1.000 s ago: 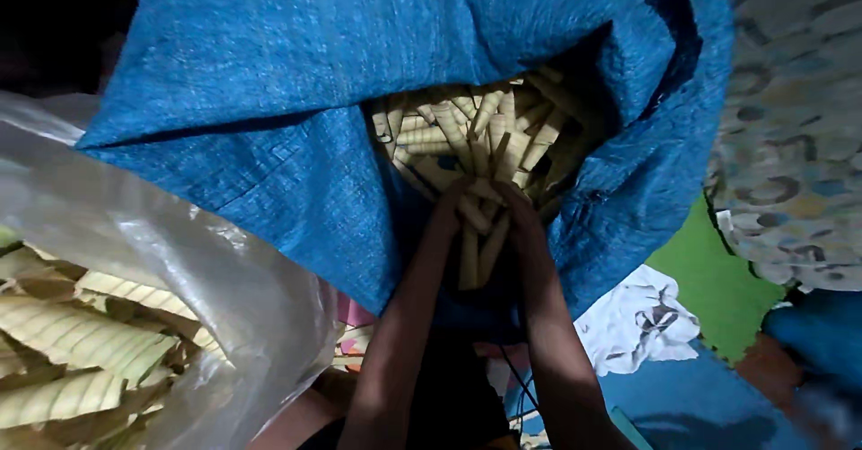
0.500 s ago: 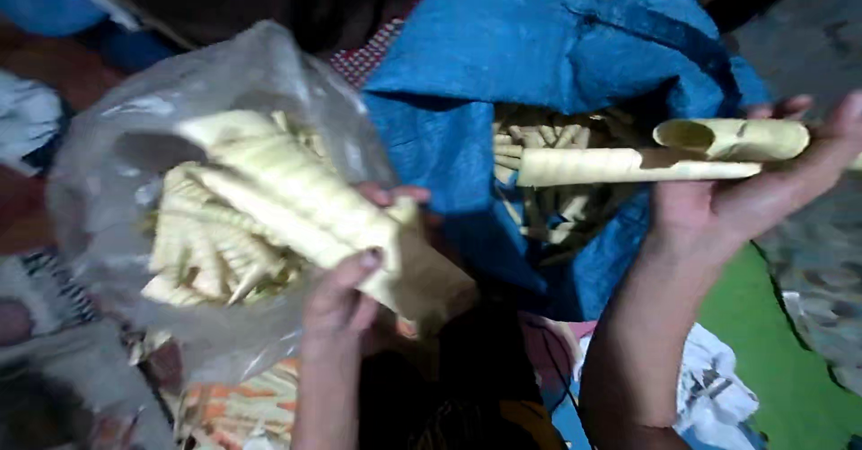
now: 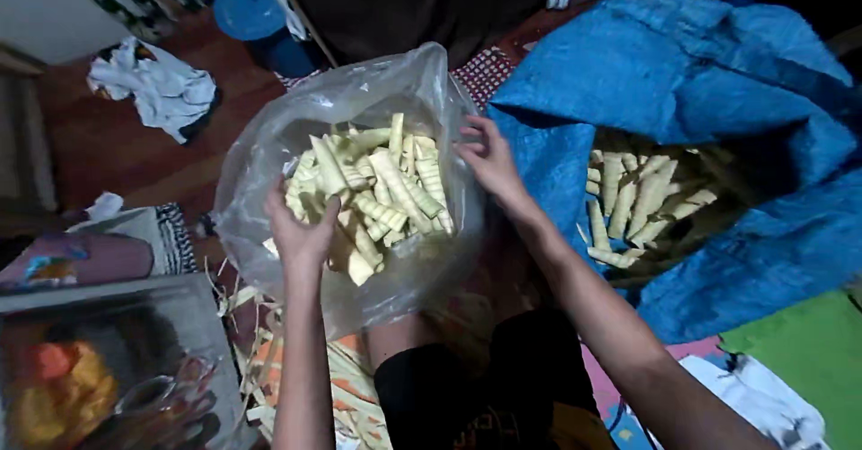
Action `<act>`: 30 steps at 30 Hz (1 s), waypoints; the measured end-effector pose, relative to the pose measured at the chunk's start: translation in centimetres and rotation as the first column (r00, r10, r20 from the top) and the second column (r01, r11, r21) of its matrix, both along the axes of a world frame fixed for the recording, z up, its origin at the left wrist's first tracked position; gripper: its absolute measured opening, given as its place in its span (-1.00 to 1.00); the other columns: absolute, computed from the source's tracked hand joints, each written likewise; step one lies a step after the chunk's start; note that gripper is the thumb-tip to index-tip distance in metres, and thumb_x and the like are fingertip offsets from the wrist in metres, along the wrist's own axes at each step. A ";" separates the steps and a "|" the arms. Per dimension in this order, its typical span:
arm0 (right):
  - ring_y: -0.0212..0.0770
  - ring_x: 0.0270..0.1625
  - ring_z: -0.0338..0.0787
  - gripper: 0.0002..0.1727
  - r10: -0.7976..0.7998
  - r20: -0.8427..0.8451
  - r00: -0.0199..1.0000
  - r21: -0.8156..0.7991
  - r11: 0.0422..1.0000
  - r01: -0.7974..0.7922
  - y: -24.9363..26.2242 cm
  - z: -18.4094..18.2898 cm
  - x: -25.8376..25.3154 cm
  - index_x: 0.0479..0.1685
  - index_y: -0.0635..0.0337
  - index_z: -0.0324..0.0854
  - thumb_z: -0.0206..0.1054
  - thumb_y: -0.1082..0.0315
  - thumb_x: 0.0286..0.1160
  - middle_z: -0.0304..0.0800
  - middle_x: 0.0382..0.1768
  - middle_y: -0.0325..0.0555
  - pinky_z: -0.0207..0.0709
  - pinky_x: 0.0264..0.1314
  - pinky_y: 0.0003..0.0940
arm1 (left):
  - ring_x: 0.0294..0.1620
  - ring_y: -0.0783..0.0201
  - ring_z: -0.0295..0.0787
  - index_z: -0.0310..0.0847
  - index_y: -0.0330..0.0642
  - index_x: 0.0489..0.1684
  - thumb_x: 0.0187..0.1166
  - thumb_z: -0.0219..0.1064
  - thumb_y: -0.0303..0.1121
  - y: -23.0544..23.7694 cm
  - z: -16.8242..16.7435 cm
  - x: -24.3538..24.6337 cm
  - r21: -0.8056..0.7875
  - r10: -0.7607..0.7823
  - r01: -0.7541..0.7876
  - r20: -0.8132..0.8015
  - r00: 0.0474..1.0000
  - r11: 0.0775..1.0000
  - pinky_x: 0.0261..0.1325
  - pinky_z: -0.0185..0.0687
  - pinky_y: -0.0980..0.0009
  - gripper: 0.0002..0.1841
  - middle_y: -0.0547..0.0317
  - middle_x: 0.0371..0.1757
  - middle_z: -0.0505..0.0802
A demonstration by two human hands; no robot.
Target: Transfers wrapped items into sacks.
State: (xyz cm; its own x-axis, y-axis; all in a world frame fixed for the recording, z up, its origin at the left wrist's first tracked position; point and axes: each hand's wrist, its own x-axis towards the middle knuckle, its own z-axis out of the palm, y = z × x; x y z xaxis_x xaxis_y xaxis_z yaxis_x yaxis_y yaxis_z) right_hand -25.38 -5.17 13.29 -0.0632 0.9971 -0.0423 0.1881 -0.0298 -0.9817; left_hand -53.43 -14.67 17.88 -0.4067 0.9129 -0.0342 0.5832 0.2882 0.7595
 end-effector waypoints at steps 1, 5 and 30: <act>-0.12 0.26 0.80 -0.37 -0.063 -0.024 0.998 0.061 0.996 0.064 -1.6 -0.9 2.8 0.62 0.31 0.34 0.39 0.34 0.57 0.56 0.51 0.17 0.75 0.21 -0.21 | 0.73 -0.22 0.28 0.08 -0.27 0.81 0.45 0.53 -0.18 -0.8 0.0 1.3 0.100 -0.049 0.055 -0.067 0.997 0.993 0.65 0.30 -0.19 -0.08 -0.34 0.74 0.33; -0.24 0.05 0.84 -0.60 -0.541 0.064 0.838 0.079 0.840 0.537 -10.1 -5.7 16.4 0.40 0.40 0.49 0.22 0.40 0.66 0.76 0.20 0.08 0.77 0.10 -0.26 | 0.48 0.11 0.64 0.53 -0.39 0.44 0.52 0.42 -0.25 -2.6 -2.6 11.2 0.365 -0.431 0.419 -0.053 0.901 0.831 0.49 0.59 0.13 -0.45 -0.20 0.44 0.70; 0.37 0.59 0.50 -0.35 0.232 0.763 0.604 -0.505 0.797 0.331 -21.7 -14.4 32.8 0.51 0.47 0.47 0.48 0.66 0.31 0.50 0.53 0.39 0.42 0.57 0.28 | 0.70 -0.46 0.28 0.42 -0.56 0.53 0.72 0.16 -0.58 4.8 -21.9 48.9 -0.613 -0.980 0.774 0.000 0.201 0.159 0.70 0.17 -0.26 -0.57 -0.49 0.64 0.46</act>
